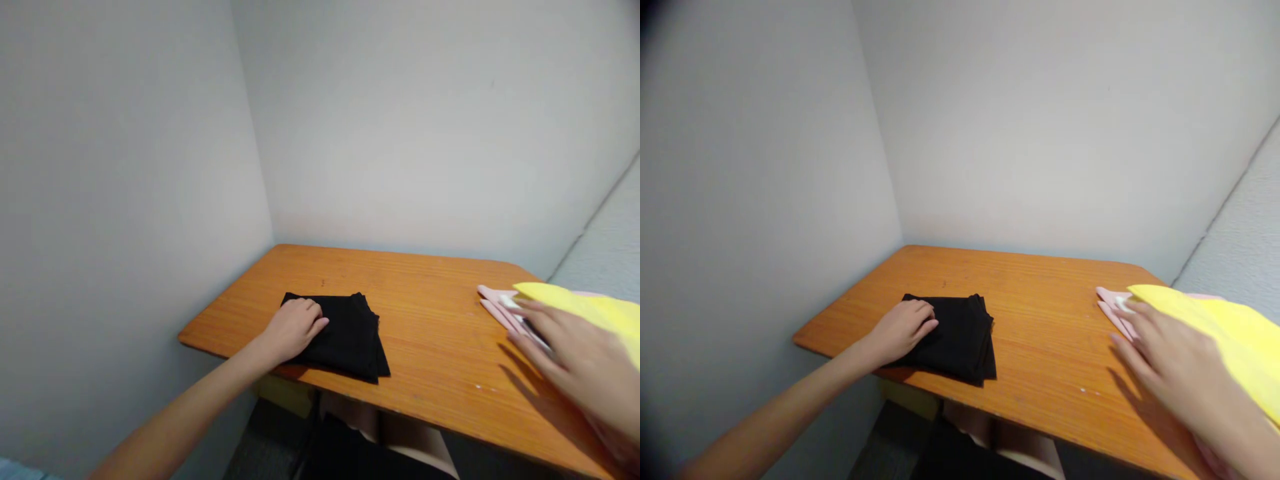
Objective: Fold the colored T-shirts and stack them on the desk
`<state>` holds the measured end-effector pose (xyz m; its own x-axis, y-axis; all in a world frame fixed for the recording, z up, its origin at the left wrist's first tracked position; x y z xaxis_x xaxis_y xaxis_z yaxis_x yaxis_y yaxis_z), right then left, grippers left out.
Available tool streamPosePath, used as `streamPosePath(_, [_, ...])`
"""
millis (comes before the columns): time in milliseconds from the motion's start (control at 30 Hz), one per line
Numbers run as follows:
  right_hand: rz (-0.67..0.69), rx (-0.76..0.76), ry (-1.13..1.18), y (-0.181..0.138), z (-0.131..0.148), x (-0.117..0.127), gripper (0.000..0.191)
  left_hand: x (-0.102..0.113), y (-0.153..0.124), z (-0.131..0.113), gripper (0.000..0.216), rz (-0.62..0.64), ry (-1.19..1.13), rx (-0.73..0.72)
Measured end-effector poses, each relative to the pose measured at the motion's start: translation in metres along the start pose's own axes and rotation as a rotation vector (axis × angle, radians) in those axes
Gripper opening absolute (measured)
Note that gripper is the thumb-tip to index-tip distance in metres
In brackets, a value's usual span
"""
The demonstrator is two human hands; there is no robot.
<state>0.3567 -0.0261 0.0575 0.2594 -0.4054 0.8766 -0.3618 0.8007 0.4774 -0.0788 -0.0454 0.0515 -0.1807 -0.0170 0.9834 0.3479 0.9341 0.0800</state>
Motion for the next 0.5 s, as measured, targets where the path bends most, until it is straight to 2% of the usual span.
streamPosePath(33, [0.049, 0.073, 0.066, -0.001, 0.023, -0.011, 0.040, -0.004, 0.002, -0.018, 0.040, -0.010, 0.010, -0.025])
streamPosePath(100, [0.194, 0.121, 0.209, -0.001, 0.073, -0.036, 0.029, -0.016, 0.006, -0.053, 0.042, -0.023, 0.045, -0.056])
streamPosePath(200, [0.335, 0.127, 0.347, 0.003, 0.138, -0.065, 0.026, -0.032, 0.011, -0.084, 0.040, -0.015, 0.106, 0.004])
streamPosePath(300, [0.379, 0.087, 0.475, 0.012, 0.169, -0.084, 0.028, -0.037, 0.009, -0.085, 0.030, -0.022, 0.068, 0.031])
streamPosePath(400, [0.390, 0.031, 0.527, 0.021, 0.178, -0.100, 0.034, -0.037, -0.006, -0.068, 0.017, -0.050, -0.120, 0.016])
streamPosePath(500, [0.388, -0.036, 0.507, 0.029, 0.185, -0.112, 0.044, -0.041, -0.026, -0.051, 0.013, -0.123, -0.372, 0.077])
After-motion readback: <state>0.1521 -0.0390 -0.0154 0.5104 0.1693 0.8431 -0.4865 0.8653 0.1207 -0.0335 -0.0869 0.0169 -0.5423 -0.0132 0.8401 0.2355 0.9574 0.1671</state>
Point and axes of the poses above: each hand's wrist, its own y-axis towards the middle knuckle, its own x-axis out of the back of the hand, z = x × y, the point moved 4 cm from there along y, towards the middle knuckle, and after that the axes turned 13 degrees about z, right-handed, at the moved point
